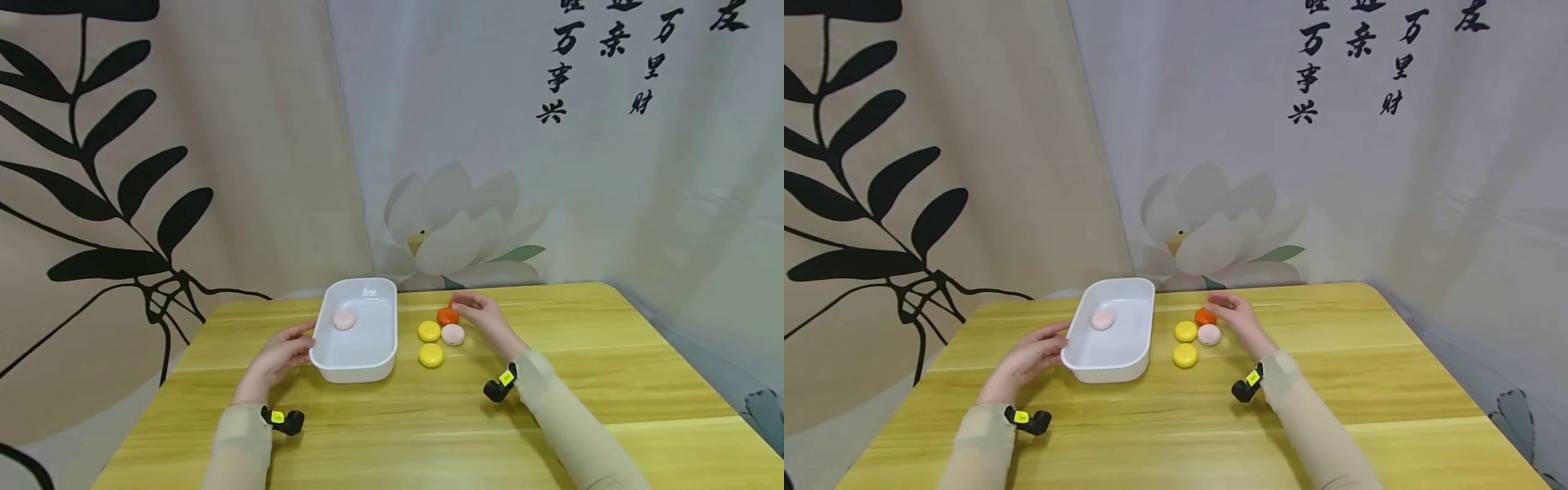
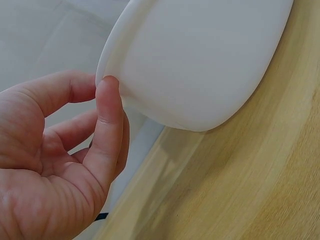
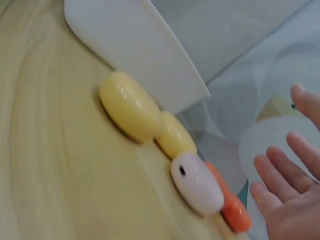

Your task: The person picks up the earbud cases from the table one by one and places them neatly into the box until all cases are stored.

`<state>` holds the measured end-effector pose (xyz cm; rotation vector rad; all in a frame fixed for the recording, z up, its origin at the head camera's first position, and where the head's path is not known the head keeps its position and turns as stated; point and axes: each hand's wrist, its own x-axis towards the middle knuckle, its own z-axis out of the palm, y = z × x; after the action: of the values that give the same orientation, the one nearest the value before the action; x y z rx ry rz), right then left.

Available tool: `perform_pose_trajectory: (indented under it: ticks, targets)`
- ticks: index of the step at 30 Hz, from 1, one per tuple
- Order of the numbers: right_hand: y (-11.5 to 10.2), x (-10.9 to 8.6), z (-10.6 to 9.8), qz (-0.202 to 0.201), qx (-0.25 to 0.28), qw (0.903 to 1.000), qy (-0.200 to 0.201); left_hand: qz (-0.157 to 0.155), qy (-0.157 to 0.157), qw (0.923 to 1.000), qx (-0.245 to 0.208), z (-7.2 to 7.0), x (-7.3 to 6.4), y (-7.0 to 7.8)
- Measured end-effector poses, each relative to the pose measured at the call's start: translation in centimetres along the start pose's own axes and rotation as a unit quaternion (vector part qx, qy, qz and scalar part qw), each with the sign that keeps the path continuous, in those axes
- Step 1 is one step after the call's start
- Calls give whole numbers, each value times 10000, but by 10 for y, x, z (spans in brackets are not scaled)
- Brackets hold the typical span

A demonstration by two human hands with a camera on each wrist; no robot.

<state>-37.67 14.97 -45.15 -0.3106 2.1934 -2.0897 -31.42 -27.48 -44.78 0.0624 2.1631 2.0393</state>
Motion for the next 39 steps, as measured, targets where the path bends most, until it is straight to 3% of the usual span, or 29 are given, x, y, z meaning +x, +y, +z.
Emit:
perform_pose_trajectory:
  ticks: [7,14,27,39]
  targets:
    - [24,-6,-11,322,-186,9993,54,-25,5,10000,59,-3,-3,-3]
    - [38,-9,-12,421,314,9984,-206,-69,64,10000,5,-2,-4,-7]
    - [37,-5,-9,141,-897,9952,-355,-42,46,9998,167,-3,0,-1]
    - [35,-7,-10,93,-1273,9910,-401,-4,-21,10000,64,0,-1,-1]
